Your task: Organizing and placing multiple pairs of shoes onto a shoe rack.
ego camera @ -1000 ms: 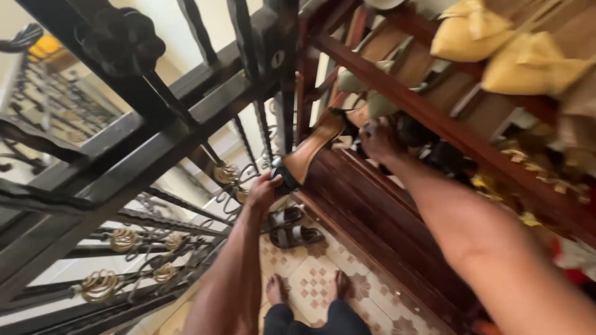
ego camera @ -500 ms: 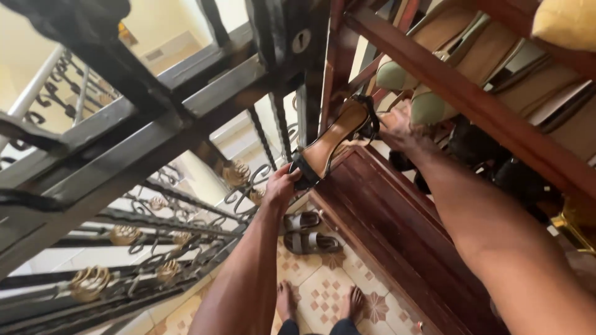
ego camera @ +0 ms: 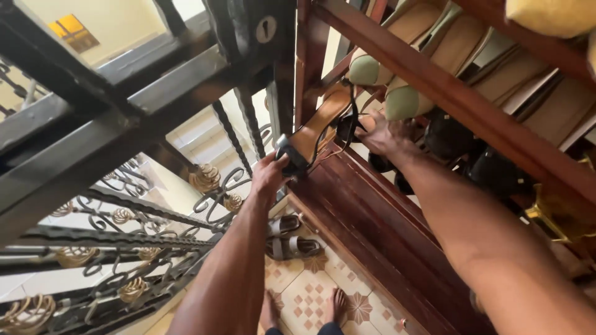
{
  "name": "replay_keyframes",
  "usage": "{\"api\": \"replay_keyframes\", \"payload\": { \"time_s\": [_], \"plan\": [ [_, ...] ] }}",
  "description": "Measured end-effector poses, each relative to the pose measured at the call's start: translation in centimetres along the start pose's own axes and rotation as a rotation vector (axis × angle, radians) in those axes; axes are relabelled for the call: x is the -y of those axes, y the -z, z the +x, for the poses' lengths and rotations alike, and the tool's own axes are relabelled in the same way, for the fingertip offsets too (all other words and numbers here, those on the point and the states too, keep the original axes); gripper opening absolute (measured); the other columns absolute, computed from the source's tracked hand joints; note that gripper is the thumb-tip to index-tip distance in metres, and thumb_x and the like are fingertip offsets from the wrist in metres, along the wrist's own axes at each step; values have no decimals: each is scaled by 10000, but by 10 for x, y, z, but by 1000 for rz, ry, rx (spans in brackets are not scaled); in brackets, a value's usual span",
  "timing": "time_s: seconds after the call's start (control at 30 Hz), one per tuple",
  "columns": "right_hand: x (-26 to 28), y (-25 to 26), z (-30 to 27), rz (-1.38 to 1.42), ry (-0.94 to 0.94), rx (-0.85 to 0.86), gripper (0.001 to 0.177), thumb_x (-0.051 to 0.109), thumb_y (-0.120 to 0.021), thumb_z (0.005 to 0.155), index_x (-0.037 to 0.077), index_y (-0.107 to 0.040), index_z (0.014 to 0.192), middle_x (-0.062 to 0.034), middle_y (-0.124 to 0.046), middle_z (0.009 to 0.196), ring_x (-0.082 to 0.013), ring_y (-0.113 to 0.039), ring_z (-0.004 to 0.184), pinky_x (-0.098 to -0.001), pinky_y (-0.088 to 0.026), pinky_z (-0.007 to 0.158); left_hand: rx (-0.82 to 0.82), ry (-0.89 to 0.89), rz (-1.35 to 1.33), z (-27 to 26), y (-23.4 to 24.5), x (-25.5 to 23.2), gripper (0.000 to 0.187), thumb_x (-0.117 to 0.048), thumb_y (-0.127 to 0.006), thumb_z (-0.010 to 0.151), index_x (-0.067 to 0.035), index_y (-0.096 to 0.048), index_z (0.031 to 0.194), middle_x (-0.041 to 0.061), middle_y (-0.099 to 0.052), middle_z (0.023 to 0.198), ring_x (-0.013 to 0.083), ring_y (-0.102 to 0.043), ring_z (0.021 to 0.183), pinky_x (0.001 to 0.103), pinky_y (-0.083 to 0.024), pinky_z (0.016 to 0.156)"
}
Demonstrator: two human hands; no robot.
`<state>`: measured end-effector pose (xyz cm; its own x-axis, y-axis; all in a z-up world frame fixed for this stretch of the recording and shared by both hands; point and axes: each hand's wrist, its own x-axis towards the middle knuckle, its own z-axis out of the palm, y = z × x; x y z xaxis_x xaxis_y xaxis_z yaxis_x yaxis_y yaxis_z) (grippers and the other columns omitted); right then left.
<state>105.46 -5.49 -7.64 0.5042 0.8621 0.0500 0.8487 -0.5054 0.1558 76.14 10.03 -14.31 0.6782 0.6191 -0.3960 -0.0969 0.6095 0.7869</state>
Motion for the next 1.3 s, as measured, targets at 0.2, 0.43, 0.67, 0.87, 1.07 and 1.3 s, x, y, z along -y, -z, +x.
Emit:
{"api": "replay_keyframes", "payload": {
  "time_s": [0.2,0.43,0.67,0.87,1.07,1.3],
  "plan": [
    [-20,-33,-6,53,35,-176,511,622,-598,916,226,-663,1232,-176,-551,1401,-444,-461,1308,-630,-374,1065,16,30,185,20,-18,4,360,-149,-655,958,-83,-693,1309,47,-752,1061,163,-724,916,368,-611,789],
    [-27,-57,-9,117,122,-316,521,672,-592,966,214,-718,1179,-186,-593,1341,-446,-502,1308,-624,-406,1069,19,-132,279,27,-14,22,356,-153,-673,962,-79,-700,1309,63,-766,1060,140,-712,865,288,-578,718],
    [-41,-61,-2,-317,314,218,400,489,-436,1082,345,-620,1406,-5,-508,1647,-270,-572,1320,-570,-342,1245,78,-404,288,48,-53,30,400,-177,-735,963,13,-685,1311,104,-778,1136,159,-701,962,254,-546,824],
    [-29,-66,22,-583,149,320,767,713,-354,991,339,-280,1657,-200,-459,1542,-349,-482,1348,-588,-269,1208,-95,-364,693,78,-101,9,430,-261,-769,945,17,-725,1269,176,-785,1073,206,-718,923,314,-525,808],
    [-14,-36,6,-201,-73,355,805,789,-350,945,268,-420,1556,-207,-461,1523,-399,-189,1572,-707,-195,1171,-86,-134,325,115,-116,28,465,-243,-722,880,-86,-647,1311,142,-783,940,238,-772,783,409,-654,685],
    [-5,-21,-12,115,-190,-3,835,744,-609,807,143,-602,1386,-235,-418,1542,-455,-315,1425,-678,-130,1140,-253,-256,848,165,-134,64,447,-500,-662,938,-191,-700,1258,168,-771,1041,341,-740,964,436,-591,830]
  ]
}}
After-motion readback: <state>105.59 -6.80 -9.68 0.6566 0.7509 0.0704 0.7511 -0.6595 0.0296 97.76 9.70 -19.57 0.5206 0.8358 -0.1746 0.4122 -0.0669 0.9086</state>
